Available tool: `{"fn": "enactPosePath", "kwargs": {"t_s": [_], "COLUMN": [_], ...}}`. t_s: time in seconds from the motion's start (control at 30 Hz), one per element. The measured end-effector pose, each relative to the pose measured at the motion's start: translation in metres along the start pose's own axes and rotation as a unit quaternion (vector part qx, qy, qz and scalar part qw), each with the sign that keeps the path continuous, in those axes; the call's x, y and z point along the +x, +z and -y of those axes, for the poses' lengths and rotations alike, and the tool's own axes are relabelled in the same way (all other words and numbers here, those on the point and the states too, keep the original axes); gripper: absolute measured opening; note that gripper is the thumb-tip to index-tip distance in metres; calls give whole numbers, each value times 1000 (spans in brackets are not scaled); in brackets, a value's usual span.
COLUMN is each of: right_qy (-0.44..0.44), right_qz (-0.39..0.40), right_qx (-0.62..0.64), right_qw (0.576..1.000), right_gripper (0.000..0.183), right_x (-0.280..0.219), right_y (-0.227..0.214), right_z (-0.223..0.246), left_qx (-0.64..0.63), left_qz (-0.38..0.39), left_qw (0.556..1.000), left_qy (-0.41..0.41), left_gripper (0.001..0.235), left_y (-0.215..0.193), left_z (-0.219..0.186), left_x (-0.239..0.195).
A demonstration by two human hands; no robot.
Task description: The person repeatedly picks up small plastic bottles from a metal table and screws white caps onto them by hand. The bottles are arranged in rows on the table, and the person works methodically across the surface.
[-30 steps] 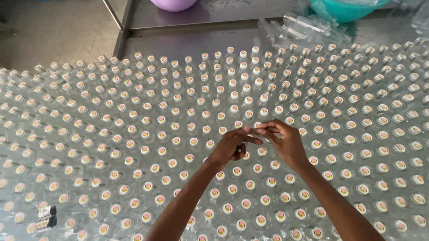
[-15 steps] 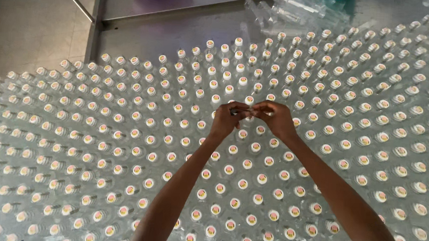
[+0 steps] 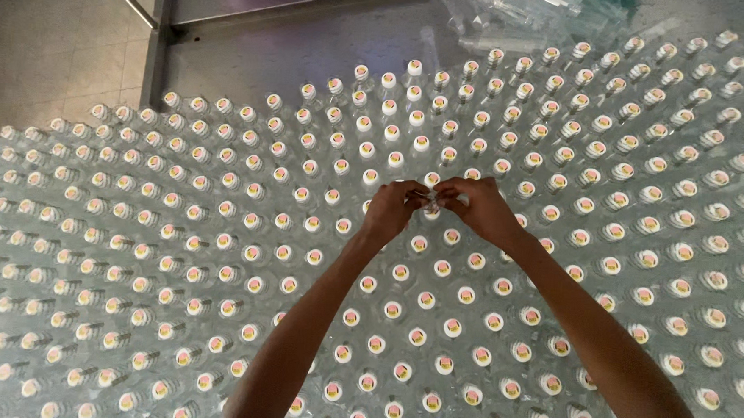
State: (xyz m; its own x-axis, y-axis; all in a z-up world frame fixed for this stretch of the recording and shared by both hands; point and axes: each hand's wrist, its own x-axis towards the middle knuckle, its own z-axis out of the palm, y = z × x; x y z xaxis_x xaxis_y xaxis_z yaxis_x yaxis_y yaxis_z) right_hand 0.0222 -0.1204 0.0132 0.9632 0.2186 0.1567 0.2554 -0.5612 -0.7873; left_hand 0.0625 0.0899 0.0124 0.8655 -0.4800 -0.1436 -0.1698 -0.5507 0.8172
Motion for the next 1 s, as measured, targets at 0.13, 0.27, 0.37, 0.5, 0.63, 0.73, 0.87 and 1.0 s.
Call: {"fn": "enactPosePath", "kwargs": {"t_s": [0.13,0.27,0.37,0.5,0.63,0.73,0.87,1.0], "right_qy": [-13,-13,-15,-29,-20,-10,-19,-7], "right_qz": [-11,-9,-8,7,24,37,81,105], "right_qx": [-15,-4,5,-46,-79,-45,-177,-235], "right_qw": [1000,1000,1000,998,996,998,981,966], "right_gripper": [20,19,19,17,20,17,17,13], "right_x": [2,2,1,2,1,0,-4,-4], "right_y": [-11,-14,-5,-7,-2,-2,0,7], "right_z": [18,28,11,7,3,6,-4,-11], "left_qx": [18,57,67,96,76,44,69,159], "left_qz": [-18,-4,-7,-14,10,48,70,78], "left_qw": [1000,998,998,995,997,998,995,984], "left_qy": [-6,-3,-8,-17,-17,-13,-14,-16], "left_gripper": [21,22,24,25,24,29,32,29], "left_y": [6,3,7,3,-4,-13,-13,-2], "left_z": [11,8,16,11,-10,-21,-24,-12], "left_x": [12,9,13,13,-2,-11,-12,-4]}}
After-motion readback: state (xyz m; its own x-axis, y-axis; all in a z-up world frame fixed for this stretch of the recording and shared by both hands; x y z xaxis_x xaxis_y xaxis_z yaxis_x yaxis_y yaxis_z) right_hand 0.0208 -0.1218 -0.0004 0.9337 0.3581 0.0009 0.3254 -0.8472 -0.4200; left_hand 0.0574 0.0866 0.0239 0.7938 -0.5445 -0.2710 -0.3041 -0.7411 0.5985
